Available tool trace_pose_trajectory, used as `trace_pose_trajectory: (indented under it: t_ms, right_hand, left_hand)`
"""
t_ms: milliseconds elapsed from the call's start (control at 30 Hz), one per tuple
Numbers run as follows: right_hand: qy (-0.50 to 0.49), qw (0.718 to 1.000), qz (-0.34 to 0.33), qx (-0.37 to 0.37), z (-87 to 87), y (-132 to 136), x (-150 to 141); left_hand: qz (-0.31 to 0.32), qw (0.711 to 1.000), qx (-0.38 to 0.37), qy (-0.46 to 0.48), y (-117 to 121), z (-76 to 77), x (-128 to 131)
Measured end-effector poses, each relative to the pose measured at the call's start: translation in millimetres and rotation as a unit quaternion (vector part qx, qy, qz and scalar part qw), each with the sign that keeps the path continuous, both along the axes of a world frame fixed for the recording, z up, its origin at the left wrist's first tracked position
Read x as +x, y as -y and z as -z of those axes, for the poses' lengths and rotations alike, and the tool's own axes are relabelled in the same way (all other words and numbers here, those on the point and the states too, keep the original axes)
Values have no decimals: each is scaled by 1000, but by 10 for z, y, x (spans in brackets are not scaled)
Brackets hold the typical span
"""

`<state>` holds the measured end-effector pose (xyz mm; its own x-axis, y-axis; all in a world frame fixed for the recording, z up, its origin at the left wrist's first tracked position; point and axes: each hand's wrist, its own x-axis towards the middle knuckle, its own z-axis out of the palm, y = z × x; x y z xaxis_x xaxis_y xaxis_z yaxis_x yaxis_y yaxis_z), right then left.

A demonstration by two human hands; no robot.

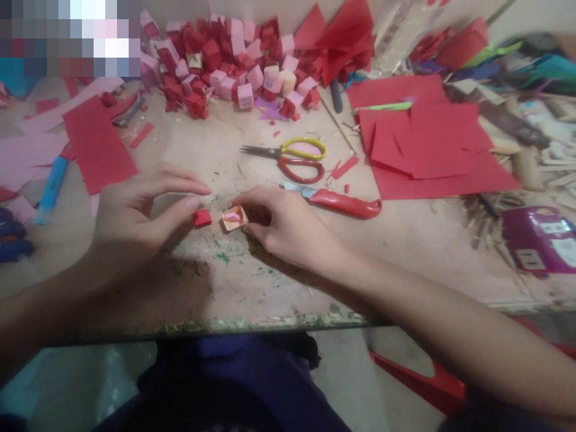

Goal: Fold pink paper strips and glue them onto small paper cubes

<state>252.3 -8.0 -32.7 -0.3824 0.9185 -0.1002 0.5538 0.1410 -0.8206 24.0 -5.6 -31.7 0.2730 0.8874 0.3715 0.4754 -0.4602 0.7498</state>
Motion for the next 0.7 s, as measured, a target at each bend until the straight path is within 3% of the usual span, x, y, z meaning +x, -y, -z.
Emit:
trace_pose_trajectory:
  t_ms: [333, 567, 633, 700]
  right_hand:
    - [0, 998, 4, 65, -125, 38, -16]
    - [-1, 993, -28, 116, -102, 55, -53]
    - [-4, 992, -24, 125, -94, 60, -64]
    - [-11, 989, -19, 143, -87, 58, -70]
  left_hand:
    - [-10, 1000, -12, 25, -37, -13, -108]
    - [8, 999, 33, 18, -57, -314, -135]
    - [2, 995, 86, 57, -17, -423, -229]
    - [0, 988, 153, 26, 61, -535, -416]
